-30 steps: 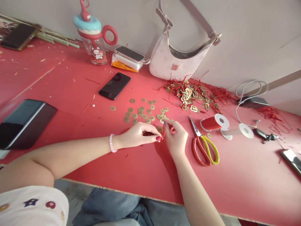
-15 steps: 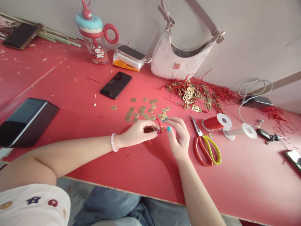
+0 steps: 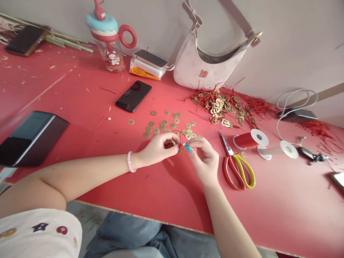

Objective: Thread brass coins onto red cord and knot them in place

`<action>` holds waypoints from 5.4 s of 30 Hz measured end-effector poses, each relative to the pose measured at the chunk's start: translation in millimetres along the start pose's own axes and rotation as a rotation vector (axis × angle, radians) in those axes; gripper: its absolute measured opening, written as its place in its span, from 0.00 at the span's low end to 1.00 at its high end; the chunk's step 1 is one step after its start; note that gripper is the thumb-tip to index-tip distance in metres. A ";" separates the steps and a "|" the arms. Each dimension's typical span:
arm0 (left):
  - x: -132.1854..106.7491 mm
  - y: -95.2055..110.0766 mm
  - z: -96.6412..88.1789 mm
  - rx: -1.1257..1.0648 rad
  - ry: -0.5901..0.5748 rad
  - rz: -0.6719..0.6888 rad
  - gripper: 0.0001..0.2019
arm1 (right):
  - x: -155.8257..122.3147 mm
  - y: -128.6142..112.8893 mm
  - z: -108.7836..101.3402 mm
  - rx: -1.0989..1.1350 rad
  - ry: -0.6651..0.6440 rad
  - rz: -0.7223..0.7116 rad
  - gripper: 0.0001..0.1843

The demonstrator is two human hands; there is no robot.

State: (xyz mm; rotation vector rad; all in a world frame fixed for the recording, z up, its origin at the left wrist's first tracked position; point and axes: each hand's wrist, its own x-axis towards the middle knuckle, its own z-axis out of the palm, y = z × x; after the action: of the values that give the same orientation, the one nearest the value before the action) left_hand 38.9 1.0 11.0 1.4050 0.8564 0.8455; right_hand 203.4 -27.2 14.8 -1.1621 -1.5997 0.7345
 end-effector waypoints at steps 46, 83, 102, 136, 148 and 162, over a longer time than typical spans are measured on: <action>-2.5 -1.0 2.1 0.209 -0.063 0.085 0.05 | 1.5 0.7 6.3 0.240 -0.012 0.398 0.07; 3.5 -10.2 -1.5 0.115 0.275 0.069 0.09 | -2.1 1.6 -2.7 -0.425 -0.334 -0.179 0.09; 3.2 -6.7 -2.0 0.178 0.253 0.052 0.08 | -2.6 1.0 2.7 -0.427 -0.289 -0.070 0.10; -1.6 -4.4 0.5 0.266 0.019 0.138 0.07 | 2.3 4.2 -10.0 -0.061 -0.100 0.335 0.06; -2.0 -2.0 1.5 0.267 0.023 0.165 0.08 | 5.2 2.7 -13.2 -0.037 -0.189 0.345 0.03; -3.0 0.0 0.9 0.287 0.040 0.203 0.07 | 4.4 2.7 -14.2 -0.003 -0.176 0.310 0.02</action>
State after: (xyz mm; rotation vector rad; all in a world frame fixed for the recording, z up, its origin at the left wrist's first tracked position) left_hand 38.3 -2.1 11.0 1.7539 0.9020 0.9336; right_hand 217.5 -23.1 18.7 -1.3976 -1.5804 1.0593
